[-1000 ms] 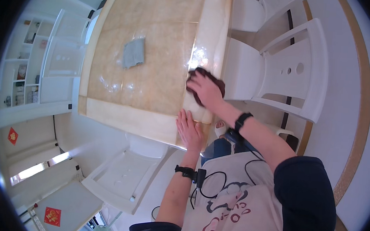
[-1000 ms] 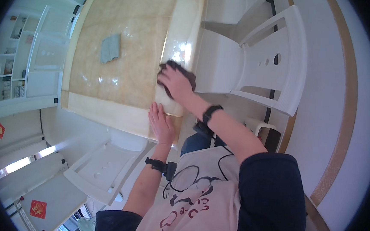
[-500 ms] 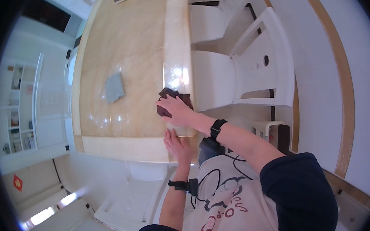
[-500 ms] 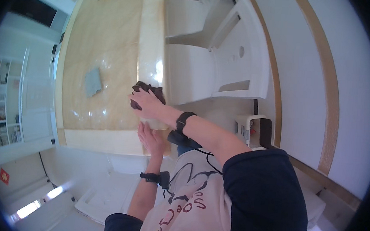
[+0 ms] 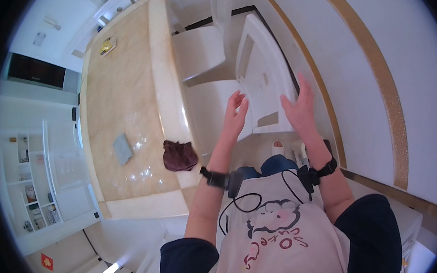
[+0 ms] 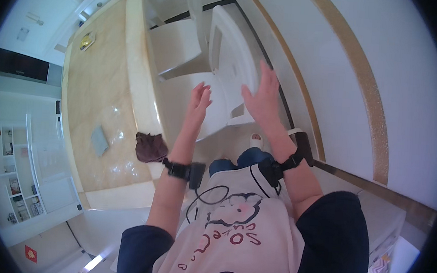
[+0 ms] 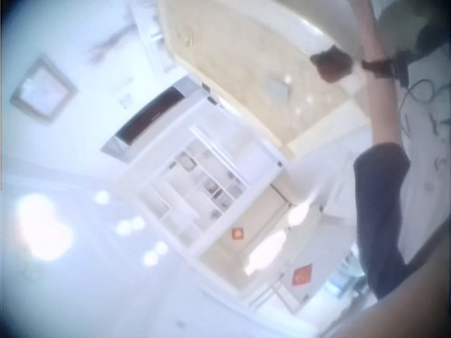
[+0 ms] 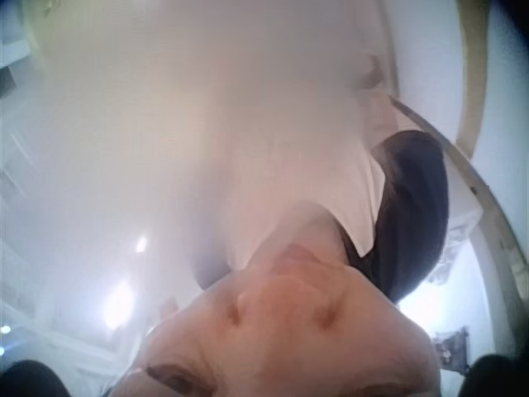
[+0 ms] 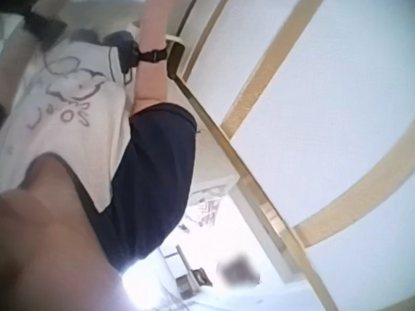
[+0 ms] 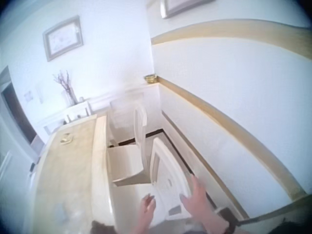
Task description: The person wipes the edges and top surface of a dining table with a cloth, moves a chair aside to reach the side of the table, and then cleans the top of a low cabinet including around decorative items.
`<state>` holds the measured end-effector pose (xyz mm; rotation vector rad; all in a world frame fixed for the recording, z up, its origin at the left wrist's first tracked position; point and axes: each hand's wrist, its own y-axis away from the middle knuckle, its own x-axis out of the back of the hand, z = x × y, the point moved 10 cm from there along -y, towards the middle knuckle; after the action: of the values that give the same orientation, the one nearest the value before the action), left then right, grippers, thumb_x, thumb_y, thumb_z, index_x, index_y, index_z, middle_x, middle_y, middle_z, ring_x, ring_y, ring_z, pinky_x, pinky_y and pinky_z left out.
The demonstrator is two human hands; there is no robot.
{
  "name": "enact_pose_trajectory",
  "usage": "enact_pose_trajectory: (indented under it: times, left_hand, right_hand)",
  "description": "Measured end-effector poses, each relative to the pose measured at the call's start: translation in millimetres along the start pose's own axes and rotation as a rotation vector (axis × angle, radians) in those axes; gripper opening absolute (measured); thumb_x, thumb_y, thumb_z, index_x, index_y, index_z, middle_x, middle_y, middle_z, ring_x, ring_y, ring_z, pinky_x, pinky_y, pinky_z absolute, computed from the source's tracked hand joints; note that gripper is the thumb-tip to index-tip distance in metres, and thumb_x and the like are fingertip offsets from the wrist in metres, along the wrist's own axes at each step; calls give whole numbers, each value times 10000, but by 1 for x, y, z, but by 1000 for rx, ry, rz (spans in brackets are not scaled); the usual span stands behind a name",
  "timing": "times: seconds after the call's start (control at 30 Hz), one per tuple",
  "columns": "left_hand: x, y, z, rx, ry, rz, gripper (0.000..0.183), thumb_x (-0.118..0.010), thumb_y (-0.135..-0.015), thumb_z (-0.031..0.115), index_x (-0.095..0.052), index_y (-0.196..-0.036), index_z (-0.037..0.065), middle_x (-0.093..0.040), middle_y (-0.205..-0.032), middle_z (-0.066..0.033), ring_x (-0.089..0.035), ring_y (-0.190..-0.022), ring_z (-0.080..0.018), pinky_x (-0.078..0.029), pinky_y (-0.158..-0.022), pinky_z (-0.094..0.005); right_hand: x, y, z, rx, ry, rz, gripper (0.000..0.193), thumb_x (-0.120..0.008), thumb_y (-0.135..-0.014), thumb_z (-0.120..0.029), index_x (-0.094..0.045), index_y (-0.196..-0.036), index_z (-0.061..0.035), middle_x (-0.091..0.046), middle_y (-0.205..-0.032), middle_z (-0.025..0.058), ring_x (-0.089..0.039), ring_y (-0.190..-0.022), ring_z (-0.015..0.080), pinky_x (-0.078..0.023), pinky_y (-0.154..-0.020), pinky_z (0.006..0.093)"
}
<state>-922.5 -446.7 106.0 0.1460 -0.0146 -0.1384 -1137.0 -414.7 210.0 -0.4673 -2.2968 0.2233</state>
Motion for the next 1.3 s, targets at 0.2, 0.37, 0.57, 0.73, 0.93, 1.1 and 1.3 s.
enact_pose_trajectory:
  times: [0.2, 0.37, 0.57, 0.73, 0.93, 1.1, 1.3]
  left_hand:
    - [-46, -95, -21, 215, 43, -31, 645, -545, -979, 518, -422, -1419, 63, -488, -1388, -55, -451, -1284, -175, -408, -1037, -409]
    - [-42, -152, -36, 235, -22, -8, 670, -561, -967, 531, -428, -1423, 58, -507, -1379, -66, -441, -1302, -176, -375, -1063, -400]
    - [-14, -236, -27, -7, -189, 70, 862, -690, -898, 476, -321, -1476, -47, -422, -1445, -224, -445, -1317, -279, -368, -1083, -378]
    - [-32, -296, -3, -232, -199, -63, 742, -709, -906, 350, -367, -1452, -18, -502, -1359, -173, -497, -1240, -247, -408, -1029, -356]
    - [-48, -325, -15, -153, -139, -368, 586, -738, -858, 211, -467, -1335, 4, -609, -1188, -86, -561, -1115, -190, -443, -982, -334]
    - [-54, -322, -16, -154, -98, -448, 590, -790, -792, 138, -501, -1292, 18, -625, -1168, -65, -580, -1090, -181, -452, -981, -322]
    - [-50, -324, -1, -90, -102, -541, 568, -776, -769, 86, -504, -1253, -31, -621, -1175, -110, -577, -1102, -193, -448, -990, -329]
  right_hand:
    - [-57, 26, 58, -496, -681, -455, 912, -753, -822, -241, -224, -1503, 57, -445, -1438, 233, -474, -1315, 311, -388, -1083, 379]
    - [-77, 25, 61, -485, -791, -562, 988, -777, -797, -219, -163, -1536, 8, -476, -1399, 221, -508, -1273, 287, -403, -1068, 375]
    - [-72, 27, 51, -655, -1072, -638, 1043, -789, -790, -211, -106, -1561, -53, -358, -1501, 172, -401, -1367, 258, -335, -1128, 384]
    - [-50, 61, 62, -426, -1007, -832, 1205, -863, -717, -182, -22, -1575, -89, -169, -1606, 127, -218, -1470, 236, -217, -1193, 375]
    - [-57, 82, 58, -396, -769, -577, 1147, -857, -710, -118, -98, -1569, -75, -214, -1589, 137, -222, -1470, 220, -226, -1182, 356]
    - [-62, 92, 63, -345, -559, -77, 785, -720, -816, -41, -332, -1499, -36, -560, -1267, 120, -548, -1171, 198, -432, -1000, 322]
    - [-71, 94, 63, -493, -707, -19, 641, -656, -859, -24, -422, -1457, -25, -657, -902, 57, -630, -791, 109, -507, -752, 269]
